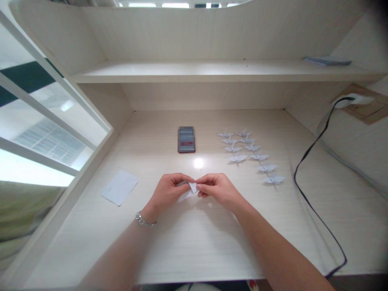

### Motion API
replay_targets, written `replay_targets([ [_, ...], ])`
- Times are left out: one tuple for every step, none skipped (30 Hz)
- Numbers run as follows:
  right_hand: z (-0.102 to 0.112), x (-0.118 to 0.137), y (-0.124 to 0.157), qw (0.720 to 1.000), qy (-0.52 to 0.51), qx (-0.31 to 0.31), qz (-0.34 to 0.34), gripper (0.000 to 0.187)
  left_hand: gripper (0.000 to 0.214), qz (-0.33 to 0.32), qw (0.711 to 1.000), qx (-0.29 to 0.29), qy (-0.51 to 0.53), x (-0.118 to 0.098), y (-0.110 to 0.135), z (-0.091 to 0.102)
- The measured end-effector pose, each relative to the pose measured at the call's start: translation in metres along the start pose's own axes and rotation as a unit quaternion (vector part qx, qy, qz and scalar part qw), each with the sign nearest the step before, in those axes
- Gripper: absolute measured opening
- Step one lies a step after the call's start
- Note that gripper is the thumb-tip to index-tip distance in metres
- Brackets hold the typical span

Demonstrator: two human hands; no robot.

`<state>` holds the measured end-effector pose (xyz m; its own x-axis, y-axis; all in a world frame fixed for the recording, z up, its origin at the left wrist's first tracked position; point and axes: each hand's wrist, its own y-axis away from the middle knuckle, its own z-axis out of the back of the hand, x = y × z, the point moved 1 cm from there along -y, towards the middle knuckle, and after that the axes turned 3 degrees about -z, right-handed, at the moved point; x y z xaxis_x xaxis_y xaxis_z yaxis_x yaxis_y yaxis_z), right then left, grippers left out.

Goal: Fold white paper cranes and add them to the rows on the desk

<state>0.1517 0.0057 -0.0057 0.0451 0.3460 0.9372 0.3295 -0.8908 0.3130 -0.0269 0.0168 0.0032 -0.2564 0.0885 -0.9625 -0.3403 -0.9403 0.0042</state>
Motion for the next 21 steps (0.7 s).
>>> replay_targets([
  [0.0002,0.0000,0.0001,1.000,0.002,0.000,-0.002,0.026,0.016,0.000,1.000,0.001,-0.001,-0.0001,0.0000,0.0003],
  [0.0004,0.0001,0.0003,1.000,0.003,0.000,-0.003,0.026,0.017,0.001,1.000,0.003,0.000,-0.0002,0.0000,0.0007],
  [0.0007,0.0003,0.0004,1.000,0.002,0.000,-0.004,0.026,0.017,0.003,1.000,0.006,0.003,-0.0003,0.0000,0.0013],
  [0.0010,0.0005,0.0005,1.000,0.001,0.000,-0.005,0.026,0.017,0.007,1.000,0.011,0.006,-0.0003,-0.0001,0.0018],
  [0.0013,0.0007,0.0006,1.000,-0.001,0.000,-0.006,0.026,0.018,0.011,1.000,0.016,0.010,-0.0004,-0.0001,0.0025],
  [0.0015,0.0010,0.0007,1.000,-0.004,0.000,-0.006,0.026,0.018,0.016,1.000,0.019,0.015,-0.0004,-0.0002,0.0031],
  [0.0017,0.0013,0.0007,1.000,-0.007,-0.001,-0.007,0.027,0.018,0.020,0.999,0.020,0.020,-0.0004,-0.0003,0.0037],
  [0.0018,0.0017,0.0007,1.000,-0.010,-0.001,-0.009,0.027,0.019,0.022,0.999,0.020,0.025,-0.0003,-0.0003,0.0041],
  [0.0017,0.0021,0.0007,1.000,-0.013,-0.002,-0.010,0.027,0.019,0.020,0.999,0.018,0.030,-0.0002,-0.0003,0.0042],
  [0.0016,0.0026,0.0007,1.000,-0.016,-0.004,-0.012,0.028,0.018,0.016,0.999,0.016,0.036,-0.0002,-0.0003,0.0041],
  [0.0013,0.0030,0.0008,1.000,-0.017,-0.005,-0.013,0.028,0.018,0.008,0.999,0.013,0.040,0.0000,-0.0003,0.0038],
  [0.0010,0.0034,0.0009,1.000,-0.018,-0.005,-0.013,0.027,0.017,0.000,0.999,0.011,0.042,0.0001,-0.0002,0.0033],
  [0.0005,0.0038,0.0011,1.000,-0.018,-0.003,-0.013,0.027,0.017,-0.007,0.999,0.011,0.043,0.0004,-0.0002,0.0027],
  [0.0001,0.0041,0.0014,1.000,-0.018,-0.002,-0.013,0.027,0.016,-0.012,0.999,0.011,0.041,0.0007,-0.0001,0.0021],
  [-0.0004,0.0043,0.0017,1.000,-0.018,0.000,-0.014,0.027,0.015,-0.013,0.999,0.011,0.038,0.0011,-0.0001,0.0017],
  [-0.0008,0.0044,0.0020,1.000,-0.018,0.002,-0.016,0.027,0.014,-0.013,0.999,0.011,0.034,0.0016,-0.0002,0.0014],
  [-0.0012,0.0044,0.0023,1.000,-0.018,0.002,-0.019,0.027,0.013,-0.012,0.999,0.008,0.031,0.0020,-0.0003,0.0015],
  [-0.0014,0.0043,0.0024,1.000,-0.019,0.001,-0.022,0.028,0.012,-0.012,1.000,0.005,0.028,0.0025,-0.0004,0.0017],
  [-0.0017,0.0042,0.0025,1.000,-0.021,0.000,-0.023,0.029,0.012,-0.013,1.000,0.002,0.027,0.0028,-0.0005,0.0021],
  [-0.0018,0.0039,0.0025,1.000,-0.022,0.000,-0.022,0.030,0.012,-0.015,1.000,-0.001,0.027,0.0031,-0.0006,0.0026],
  [-0.0019,0.0036,0.0023,1.000,-0.023,-0.002,-0.020,0.030,0.011,-0.020,0.999,-0.003,0.030,0.0032,-0.0007,0.0029],
])
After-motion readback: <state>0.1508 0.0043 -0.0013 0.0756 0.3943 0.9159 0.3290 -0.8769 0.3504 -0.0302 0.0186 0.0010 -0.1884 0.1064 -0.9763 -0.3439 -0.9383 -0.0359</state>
